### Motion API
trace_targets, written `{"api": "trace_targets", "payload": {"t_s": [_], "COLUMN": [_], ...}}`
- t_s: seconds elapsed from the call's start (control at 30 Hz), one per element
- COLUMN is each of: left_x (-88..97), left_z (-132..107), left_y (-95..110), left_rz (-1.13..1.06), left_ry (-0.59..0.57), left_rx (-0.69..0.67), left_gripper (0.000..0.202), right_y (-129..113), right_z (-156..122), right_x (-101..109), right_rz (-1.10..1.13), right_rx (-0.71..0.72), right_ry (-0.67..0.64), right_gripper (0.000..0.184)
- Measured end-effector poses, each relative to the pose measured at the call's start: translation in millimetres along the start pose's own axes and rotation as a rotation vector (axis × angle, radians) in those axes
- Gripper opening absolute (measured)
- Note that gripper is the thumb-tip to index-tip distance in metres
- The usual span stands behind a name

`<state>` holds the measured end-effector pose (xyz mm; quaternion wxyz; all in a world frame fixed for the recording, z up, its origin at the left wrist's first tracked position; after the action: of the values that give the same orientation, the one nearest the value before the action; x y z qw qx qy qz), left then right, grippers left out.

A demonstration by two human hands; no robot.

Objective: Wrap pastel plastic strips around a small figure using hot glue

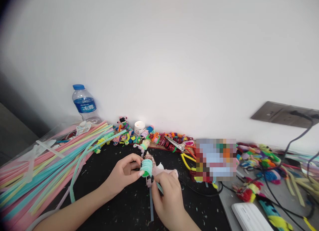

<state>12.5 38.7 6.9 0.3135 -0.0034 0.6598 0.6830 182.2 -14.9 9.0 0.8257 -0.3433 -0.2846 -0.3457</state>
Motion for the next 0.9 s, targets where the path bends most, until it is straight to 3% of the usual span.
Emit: {"api": "trace_targets", "payload": {"t_s": [0.47, 0.9], "left_x": [-3.8, -2.6], "left_z": [-3.7, -5.1], "left_y": [-0.5, 5.7], "left_rz": [-0.033, 0.232], "left_ry": [-0.024, 0.014], "left_rx": [0.054, -0.056], "left_gripper": [0.022, 0.020], "right_y": [-1.4, -2.8], "right_z": [0.1, 2.9], "right_x": [-1.5, 1.6], "right_rz": [0.029, 0.018], "right_rx": [0.002, 0.007], "right_ry": [0.013, 0.039], "right_gripper": [0.017, 0.016]}}
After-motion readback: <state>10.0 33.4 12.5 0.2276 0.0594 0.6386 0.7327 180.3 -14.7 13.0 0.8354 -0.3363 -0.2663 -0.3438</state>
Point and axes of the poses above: each hand's wrist, its own z-axis towards the middle knuckle, its own x-axis out of the back of the hand, y = z × x, the point moved 1 cm from there along z, towards the middle knuckle, and after that the axes turned 5 degrees about -z, right-handed, at the moved point
